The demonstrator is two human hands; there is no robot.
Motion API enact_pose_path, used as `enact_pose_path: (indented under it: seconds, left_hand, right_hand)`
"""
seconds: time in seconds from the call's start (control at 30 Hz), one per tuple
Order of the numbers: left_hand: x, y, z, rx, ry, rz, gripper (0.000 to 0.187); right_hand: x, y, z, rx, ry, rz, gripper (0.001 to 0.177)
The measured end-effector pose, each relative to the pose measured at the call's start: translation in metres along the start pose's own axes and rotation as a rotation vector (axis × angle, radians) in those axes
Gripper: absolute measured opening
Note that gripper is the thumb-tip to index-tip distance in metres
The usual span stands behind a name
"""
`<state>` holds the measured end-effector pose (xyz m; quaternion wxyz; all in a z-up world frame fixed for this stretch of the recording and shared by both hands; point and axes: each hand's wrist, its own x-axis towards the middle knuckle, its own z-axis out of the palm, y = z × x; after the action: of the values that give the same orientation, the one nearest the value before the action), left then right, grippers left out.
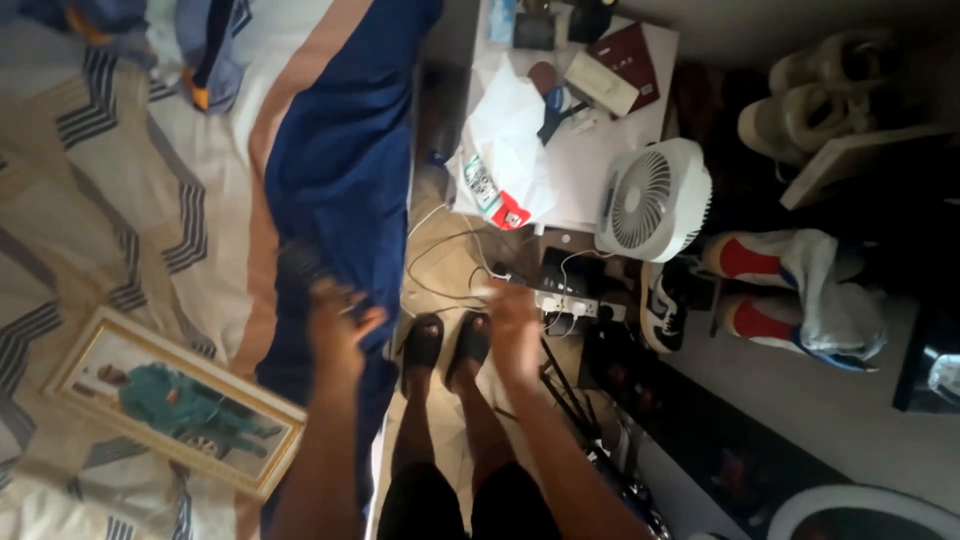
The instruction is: The person wipes a framed photo with a tissue, then moves a small fan and other items on a bedside table. They place a remote, a plastic bag, a fork, and a passport on the bed, open a drawer to put away a pen, and tidy cables and a power strip on the floor.
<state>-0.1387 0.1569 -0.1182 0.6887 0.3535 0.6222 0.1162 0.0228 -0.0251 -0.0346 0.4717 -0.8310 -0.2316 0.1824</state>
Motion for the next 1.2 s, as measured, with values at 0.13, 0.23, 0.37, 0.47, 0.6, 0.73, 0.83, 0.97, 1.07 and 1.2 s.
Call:
enact_pose_path:
  seconds: [0.13, 0.23, 0.37, 0.47, 0.6, 0.73, 0.83, 0.97, 1.07, 1.2]
  left_hand:
    - [0.145, -0.134, -0.157, 0.546, 0.453, 0.16, 0.02]
    - [0.111, -0.043, -0.06, 1.264, 0.788, 0.043, 0.047]
    - [0.17, -0.053, 0.06, 1.132, 0.655, 1.089, 0.05]
    - [0.056, 0.075, 0.211, 0.586, -0.034, 1.294, 0.072]
    - [0.149, 0.03, 0.264, 0.664, -0.169, 0.803, 0.099]
    - [0.183, -0.003, 0.246, 0.741, -0.081, 0.778, 0.081]
    - [0.097, 0.029, 0.216, 0.505, -0.222, 0.617, 0.068]
    - [0.017, 0.06, 0.168, 0.115, -0.261, 0.268, 0.057]
    - [-0.036, 0.095, 0.143, -0.042, -0.118, 0.275, 0.059]
    - [-0.018, 0.098, 0.107, -0.018, -0.002, 0.427, 0.06]
  right_hand:
    - [0.035, 0.031, -0.024, 0.06, 0.242, 0.33, 0.035]
    - [0.068, 0.061, -0.031, 0.111, 0.336, 0.443, 0.027]
    - [0.135, 0.065, -0.035, 0.027, 0.24, 0.684, 0.077]
    - [0.165, 0.172, -0.011, 0.076, 0.23, 0.629, 0.063]
    - [0.177, 0.181, -0.004, 0.384, 0.086, 0.771, 0.071]
    - [0.153, 0.122, -0.004, 0.571, 0.185, 0.756, 0.079]
    - [0.136, 0.089, -0.012, 0.547, 0.12, 0.875, 0.085]
    - [0.095, 0.002, -0.001, 0.771, 0.084, 0.693, 0.027]
    - [0.082, 0.013, 0.035, 0.767, -0.023, 0.685, 0.034]
    - [0.079, -0.038, 0.05, 0.743, -0.053, 0.609, 0.037]
